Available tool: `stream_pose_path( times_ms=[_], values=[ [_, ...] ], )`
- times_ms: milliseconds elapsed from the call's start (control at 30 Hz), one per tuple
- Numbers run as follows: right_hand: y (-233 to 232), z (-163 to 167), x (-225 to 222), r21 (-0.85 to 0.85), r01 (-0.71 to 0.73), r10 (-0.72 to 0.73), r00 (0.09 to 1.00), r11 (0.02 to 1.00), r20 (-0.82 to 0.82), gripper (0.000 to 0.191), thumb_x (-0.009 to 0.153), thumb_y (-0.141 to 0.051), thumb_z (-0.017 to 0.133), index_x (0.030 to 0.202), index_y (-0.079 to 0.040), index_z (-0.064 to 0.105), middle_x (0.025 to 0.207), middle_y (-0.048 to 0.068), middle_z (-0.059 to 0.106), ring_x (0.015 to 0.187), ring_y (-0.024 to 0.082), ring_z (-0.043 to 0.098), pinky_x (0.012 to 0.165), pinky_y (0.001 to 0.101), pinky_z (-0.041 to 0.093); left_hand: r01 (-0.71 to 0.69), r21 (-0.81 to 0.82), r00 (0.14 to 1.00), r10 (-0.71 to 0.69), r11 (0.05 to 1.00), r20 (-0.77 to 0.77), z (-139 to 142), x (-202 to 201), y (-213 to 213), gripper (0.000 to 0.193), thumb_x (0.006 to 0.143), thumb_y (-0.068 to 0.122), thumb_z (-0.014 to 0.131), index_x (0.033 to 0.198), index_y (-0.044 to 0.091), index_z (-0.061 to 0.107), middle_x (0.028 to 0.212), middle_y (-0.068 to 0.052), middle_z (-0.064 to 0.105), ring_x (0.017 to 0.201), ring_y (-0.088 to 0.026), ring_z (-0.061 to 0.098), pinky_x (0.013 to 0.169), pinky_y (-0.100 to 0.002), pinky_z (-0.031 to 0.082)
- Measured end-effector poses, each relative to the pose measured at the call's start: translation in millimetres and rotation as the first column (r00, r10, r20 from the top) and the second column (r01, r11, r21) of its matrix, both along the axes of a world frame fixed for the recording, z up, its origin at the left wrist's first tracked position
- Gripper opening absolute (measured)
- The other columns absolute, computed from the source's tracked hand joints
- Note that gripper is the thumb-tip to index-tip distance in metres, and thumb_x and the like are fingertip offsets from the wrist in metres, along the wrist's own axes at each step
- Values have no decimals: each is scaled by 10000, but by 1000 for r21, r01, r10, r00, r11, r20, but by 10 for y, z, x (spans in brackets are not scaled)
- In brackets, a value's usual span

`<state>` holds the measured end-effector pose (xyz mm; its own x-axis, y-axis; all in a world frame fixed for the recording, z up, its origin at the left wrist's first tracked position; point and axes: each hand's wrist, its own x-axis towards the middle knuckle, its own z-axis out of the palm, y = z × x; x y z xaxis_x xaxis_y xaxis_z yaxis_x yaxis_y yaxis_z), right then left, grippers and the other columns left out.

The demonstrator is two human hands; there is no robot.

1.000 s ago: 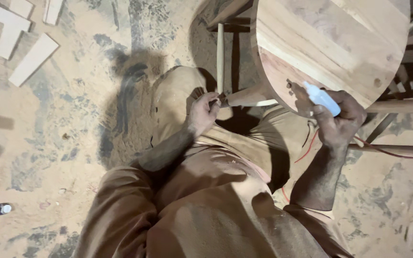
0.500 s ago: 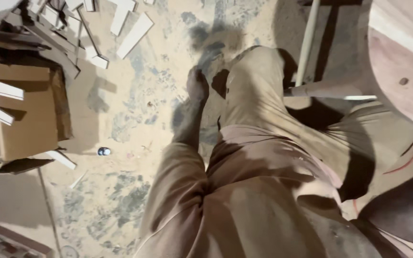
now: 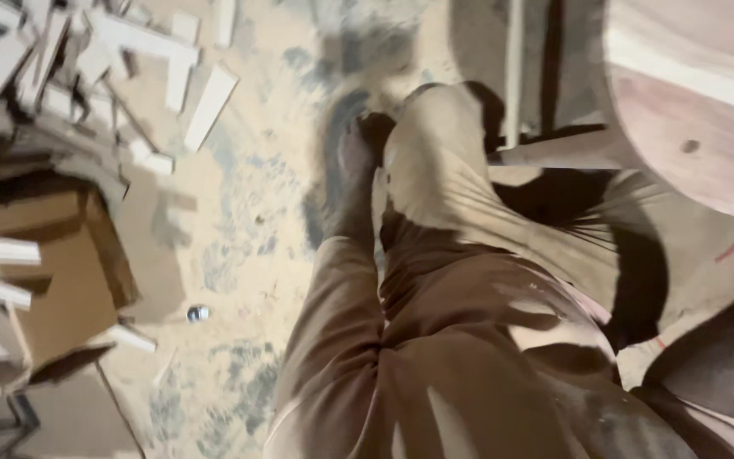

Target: The person sits on the floor and applies glue from a small bottle to the underside of a round wooden stool. They repeatedly squeeze glue onto the stool's surface and wipe it with their fingers.

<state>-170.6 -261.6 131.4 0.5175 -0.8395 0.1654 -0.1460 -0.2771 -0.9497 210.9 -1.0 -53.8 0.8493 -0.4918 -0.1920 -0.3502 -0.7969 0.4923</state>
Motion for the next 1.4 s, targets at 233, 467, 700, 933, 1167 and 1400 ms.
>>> stream_pose_path(
  times_ms=[233,467,700,933,1167,1400],
  values=[
    [-76,59,-456,-54,167,-150,961,984,233,475,990,-314,825,1223,31,596,1007,139,694,811,175,674,726,291,562,149,18,987,-150,989,54,81,-179,-344,458,894,278,638,1309,87,616,1158,-190,684,986,-409,661,809,-514,536],
    [-2,192,-405,-51,164,-148,960,985,238,437,1047,-300,822,1187,57,611,1026,146,712,822,154,681,757,246,555,200,18,978,-200,980,53,95,-215,-425,461,912,266,621,1320,51,607,1123,-197,696,981,-391,662,823,-491,539],
    [-24,404,-242,-71,120,-103,973,990,207,469,1019,-335,766,1249,34,591,978,110,722,832,128,716,759,242,591,182,-63,981,-176,981,86,114,-285,-335,466,930,253,605,1330,15,598,1087,-204,708,976,-374,663,836,-468,541],
    [26,265,-304,0,83,-79,949,997,306,415,1083,-282,786,1267,35,593,1053,102,725,929,115,712,840,233,587,-92,-432,983,11,897,-186,271,-477,-252,360,964,60,551,1300,-69,540,913,-150,674,788,-208,658,758,-347,557],
    [-34,276,-277,104,-51,4,915,993,404,319,1131,-211,733,1303,18,591,1106,100,724,1006,136,715,913,268,593,-262,-807,903,-161,529,-399,407,-458,-237,406,901,-105,593,1279,-40,458,928,-39,634,777,-103,613,704,-254,543],
    [-340,392,-10,122,-259,167,852,958,496,346,1108,-245,668,1352,-21,568,1141,81,712,960,111,708,836,263,600,-47,-892,876,-410,449,-253,1099,-501,-559,504,941,-119,618,1398,4,443,1030,-80,702,875,-96,647,749,-221,529]
  ],
)
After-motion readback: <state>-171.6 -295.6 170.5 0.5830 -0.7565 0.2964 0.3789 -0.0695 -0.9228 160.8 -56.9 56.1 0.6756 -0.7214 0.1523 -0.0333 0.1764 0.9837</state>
